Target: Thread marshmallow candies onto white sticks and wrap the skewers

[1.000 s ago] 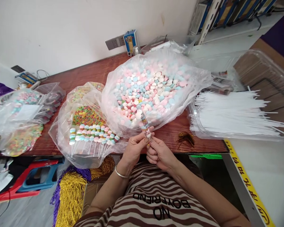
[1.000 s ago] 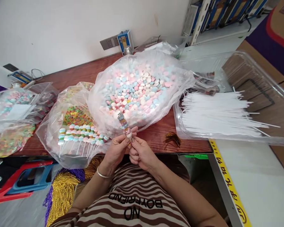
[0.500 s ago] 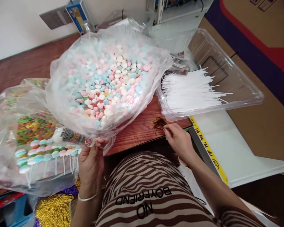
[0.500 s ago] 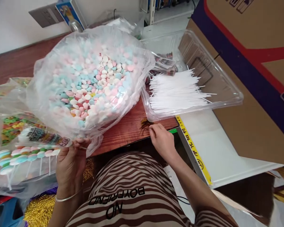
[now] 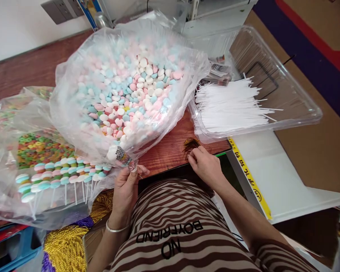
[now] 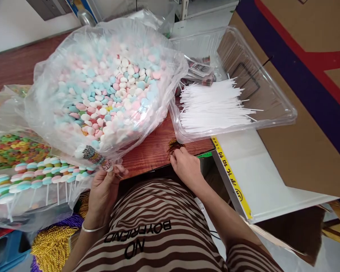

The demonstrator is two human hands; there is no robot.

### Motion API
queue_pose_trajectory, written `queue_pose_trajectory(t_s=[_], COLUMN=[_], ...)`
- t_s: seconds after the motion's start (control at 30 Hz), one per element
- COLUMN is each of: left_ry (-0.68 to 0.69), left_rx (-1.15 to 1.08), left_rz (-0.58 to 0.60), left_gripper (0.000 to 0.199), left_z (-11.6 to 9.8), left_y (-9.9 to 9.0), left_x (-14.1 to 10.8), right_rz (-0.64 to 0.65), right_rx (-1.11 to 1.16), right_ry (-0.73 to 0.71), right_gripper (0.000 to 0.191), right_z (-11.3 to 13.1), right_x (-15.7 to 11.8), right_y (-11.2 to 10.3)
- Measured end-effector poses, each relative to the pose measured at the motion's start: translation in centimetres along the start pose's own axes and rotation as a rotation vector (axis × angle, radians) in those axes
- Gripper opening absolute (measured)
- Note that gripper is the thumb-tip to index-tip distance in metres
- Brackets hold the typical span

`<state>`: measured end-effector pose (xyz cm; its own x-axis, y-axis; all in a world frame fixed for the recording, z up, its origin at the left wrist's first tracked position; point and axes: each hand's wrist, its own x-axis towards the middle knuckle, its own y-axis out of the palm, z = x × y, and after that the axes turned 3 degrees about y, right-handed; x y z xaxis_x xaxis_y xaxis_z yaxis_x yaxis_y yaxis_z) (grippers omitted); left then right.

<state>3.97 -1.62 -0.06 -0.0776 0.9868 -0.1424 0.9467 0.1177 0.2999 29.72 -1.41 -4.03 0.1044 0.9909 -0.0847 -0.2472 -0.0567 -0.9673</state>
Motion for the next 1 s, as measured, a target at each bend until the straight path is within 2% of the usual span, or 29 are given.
queue_pose_trajectory(t_s=[0.2, 0.3, 0.37, 0.5, 0.57, 0.67, 0.8, 1.0], left_ry=[-0.045, -0.05, -0.058, -0.076, -0.088, -0.102, -0.106, -0.152], left_rx=[0.009, 0.007, -0.005, -0.023, -0.024, -0.035, -0.037, -0.007], left_rz=[0.018, 0.032, 0.032, 0.004, 0.002, 0.008, -0.001, -0.05], left_gripper=[0.026, 0.026, 0.026, 0.027, 0.028, 0.027, 0.027, 0.031], left_z=[0.6, 0.7, 0.9, 1.3, 1.4, 1.5, 1.6, 1.5], left_y=[0.6, 0.6, 0.4, 0.2, 0.3, 0.5, 0.6, 0.9], left_x=[0.2, 0.4, 0.5, 0.7, 0.8, 0.9, 0.9, 1.2], right_rz=[0.031, 0.042, 0.015, -0.015, 0.041, 0.068, -0.029, -0.091], right_rx=[-0.038, 0.015, 0.168, 0.746, 1.003, 1.205, 1.245, 1.152], right_ry=[0.121, 0.152, 0.128, 0.056, 0.087, 0.147, 0.176, 0.105], right_gripper=[0.024, 0.02, 0.015, 0.013, 0.018, 0.022, 0.025, 0.016], right_z=[1.5, 1.4, 0.8, -0.4, -0.5, -0.1, 0.3, 0.5], right_x=[0.4, 0.7, 0.6, 0.1, 0.0, 0.4, 1.2, 1.0], right_y=[0.4, 0.5, 0.4, 0.4, 0.7, 1.2, 1.6, 1.3])
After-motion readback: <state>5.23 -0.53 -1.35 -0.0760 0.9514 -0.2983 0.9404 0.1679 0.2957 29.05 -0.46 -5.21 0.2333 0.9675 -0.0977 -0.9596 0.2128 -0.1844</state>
